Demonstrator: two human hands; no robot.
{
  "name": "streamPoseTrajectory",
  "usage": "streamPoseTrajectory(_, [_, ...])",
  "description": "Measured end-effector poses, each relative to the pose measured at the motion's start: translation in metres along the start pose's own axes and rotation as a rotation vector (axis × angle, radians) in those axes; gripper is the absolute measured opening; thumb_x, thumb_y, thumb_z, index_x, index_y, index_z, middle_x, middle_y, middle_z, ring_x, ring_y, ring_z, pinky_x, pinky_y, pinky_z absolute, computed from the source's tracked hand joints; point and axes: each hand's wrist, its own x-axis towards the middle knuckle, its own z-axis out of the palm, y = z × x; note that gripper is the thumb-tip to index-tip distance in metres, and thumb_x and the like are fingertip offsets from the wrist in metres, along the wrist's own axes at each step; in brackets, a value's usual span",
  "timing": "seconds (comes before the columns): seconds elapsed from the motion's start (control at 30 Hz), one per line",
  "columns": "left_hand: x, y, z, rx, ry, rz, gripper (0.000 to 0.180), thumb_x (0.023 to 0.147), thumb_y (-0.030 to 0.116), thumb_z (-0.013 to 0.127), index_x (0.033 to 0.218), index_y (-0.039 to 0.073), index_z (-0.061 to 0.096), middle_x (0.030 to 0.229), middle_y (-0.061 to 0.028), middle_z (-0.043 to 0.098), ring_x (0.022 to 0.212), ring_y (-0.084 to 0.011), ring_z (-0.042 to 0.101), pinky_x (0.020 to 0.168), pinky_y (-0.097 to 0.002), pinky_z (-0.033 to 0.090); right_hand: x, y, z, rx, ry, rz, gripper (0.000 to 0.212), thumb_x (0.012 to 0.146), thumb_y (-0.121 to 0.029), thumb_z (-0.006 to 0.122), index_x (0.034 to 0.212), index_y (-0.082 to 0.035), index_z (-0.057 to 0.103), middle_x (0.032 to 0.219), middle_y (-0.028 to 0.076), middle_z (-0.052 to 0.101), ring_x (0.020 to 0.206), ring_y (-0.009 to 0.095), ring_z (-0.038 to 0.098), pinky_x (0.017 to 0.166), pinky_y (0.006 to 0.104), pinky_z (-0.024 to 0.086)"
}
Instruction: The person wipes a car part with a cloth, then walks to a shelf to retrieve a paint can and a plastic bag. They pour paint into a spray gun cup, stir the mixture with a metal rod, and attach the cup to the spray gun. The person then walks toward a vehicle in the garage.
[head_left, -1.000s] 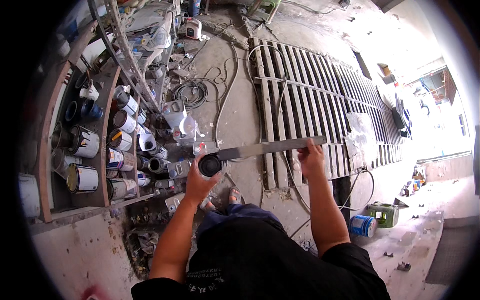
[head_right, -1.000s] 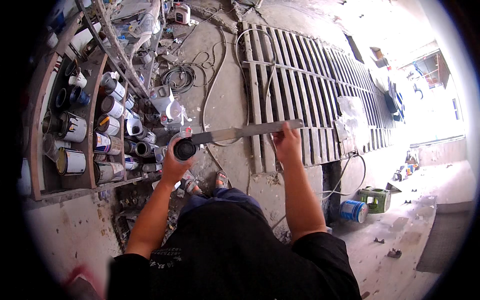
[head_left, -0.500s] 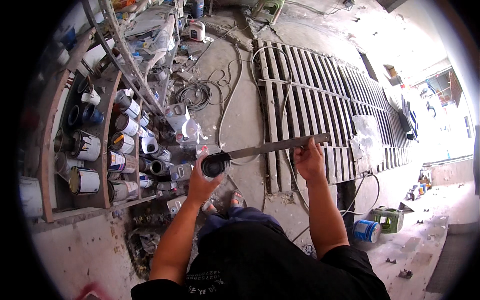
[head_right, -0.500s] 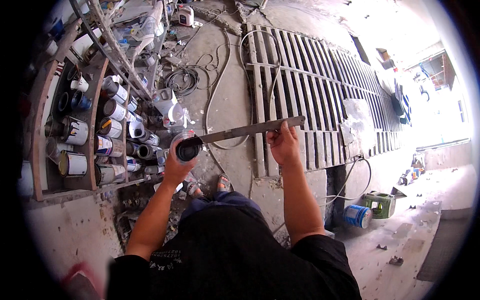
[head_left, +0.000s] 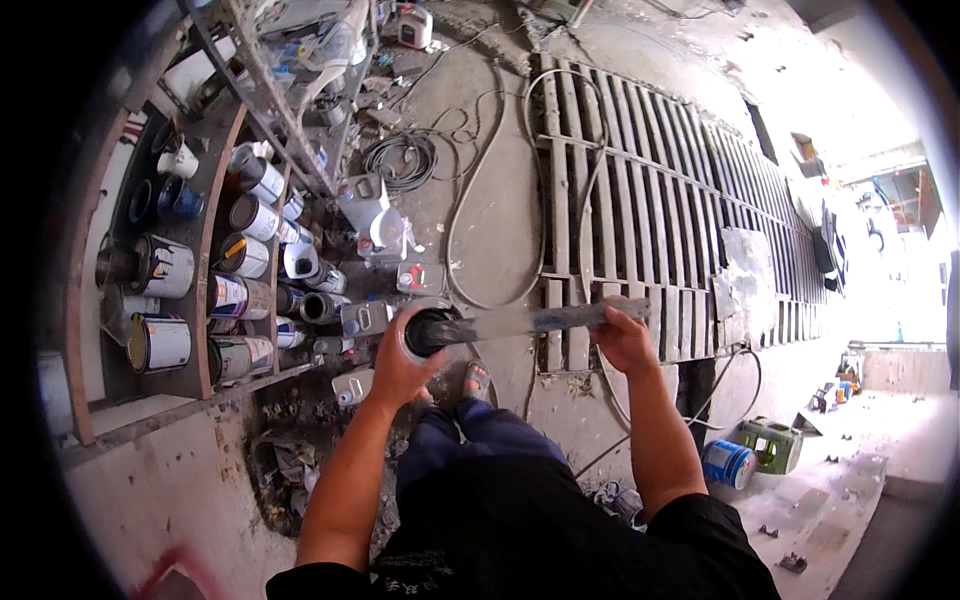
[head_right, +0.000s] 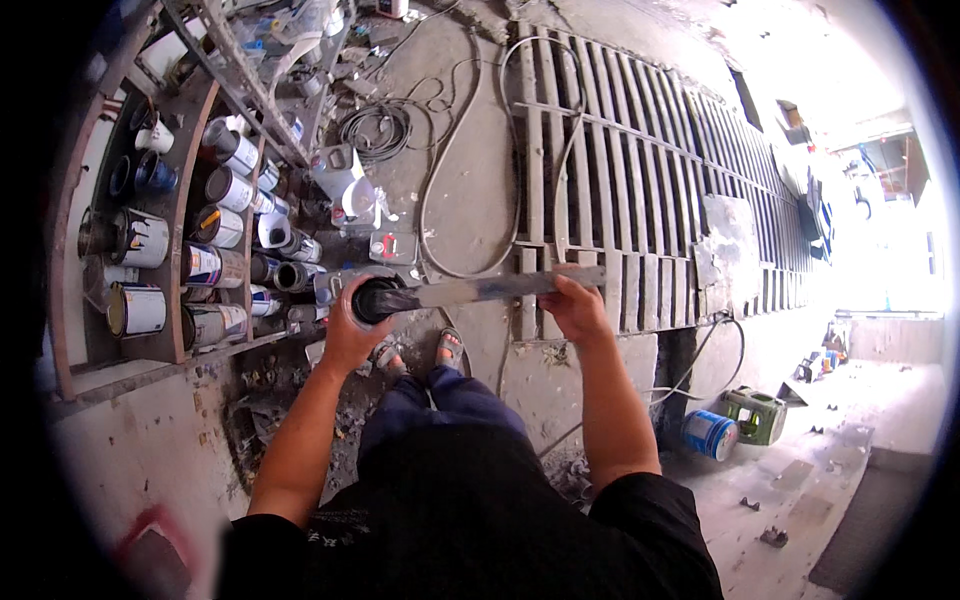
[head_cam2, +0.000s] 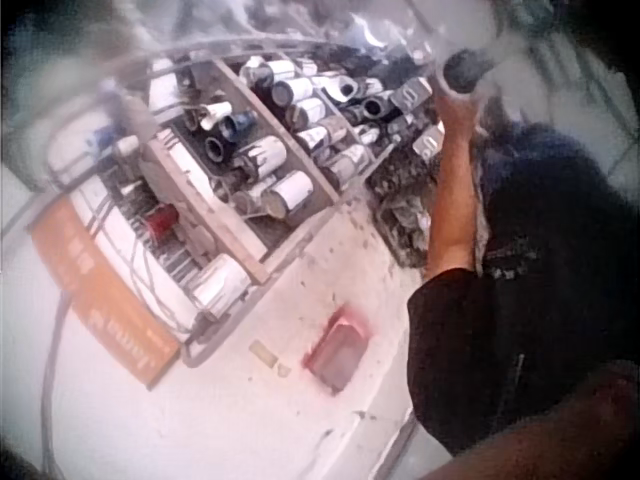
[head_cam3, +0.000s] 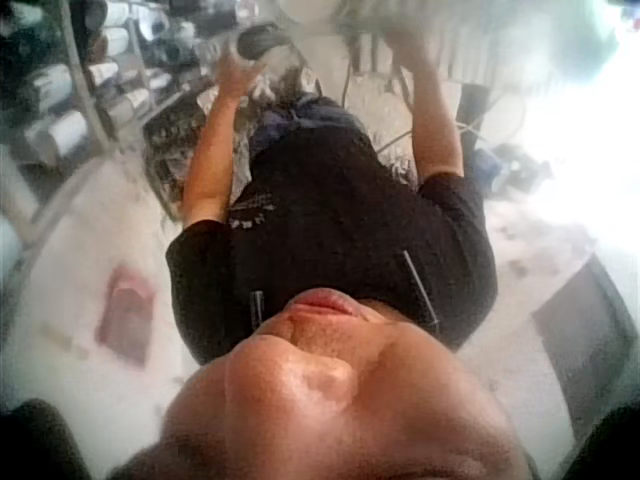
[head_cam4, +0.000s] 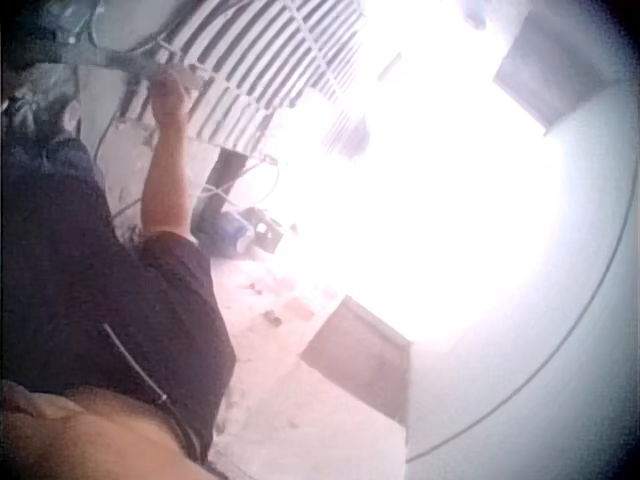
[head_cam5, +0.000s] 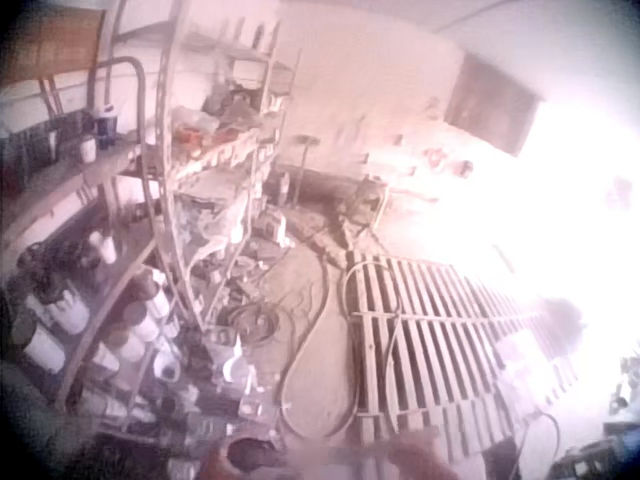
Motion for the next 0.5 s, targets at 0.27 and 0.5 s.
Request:
streamPoseTrajectory(0.27, [-0.033,-0.065,0.015,-0.049,-0.073,-0.217,0.067,0.065,0.014,0.079,0.124,0.004,0.048,0.117,-0.0156,0.056,0.114,-0.0299,0.053,0.099,-0.0382,0.04,0.026,0.06,-0.069,0.021,0.13,0.07,0.023,0.082,-0.01,0.065,0.102,-0.008,0.056,0.083,0.007,0.063,0.067,0.021,0.062,0.056,0.0323,0.051])
streamPoseTrajectory(0.5, [-0.05,-0.188,0.055,-0.004,0.011,-0.277,0.066,0.066,0.011,0.077,0.124,0.004,0.046,0.12,-0.0153,0.055,0.114,-0.0276,0.053,0.098,-0.0371,0.041,0.102,0.184,-0.094,0.065,0.177,0.261,0.02,0.082,-0.011,0.064,0.101,-0.01,0.056,0.084,0.006,0.062,0.07,0.021,0.06,0.06,0.0323,0.051])
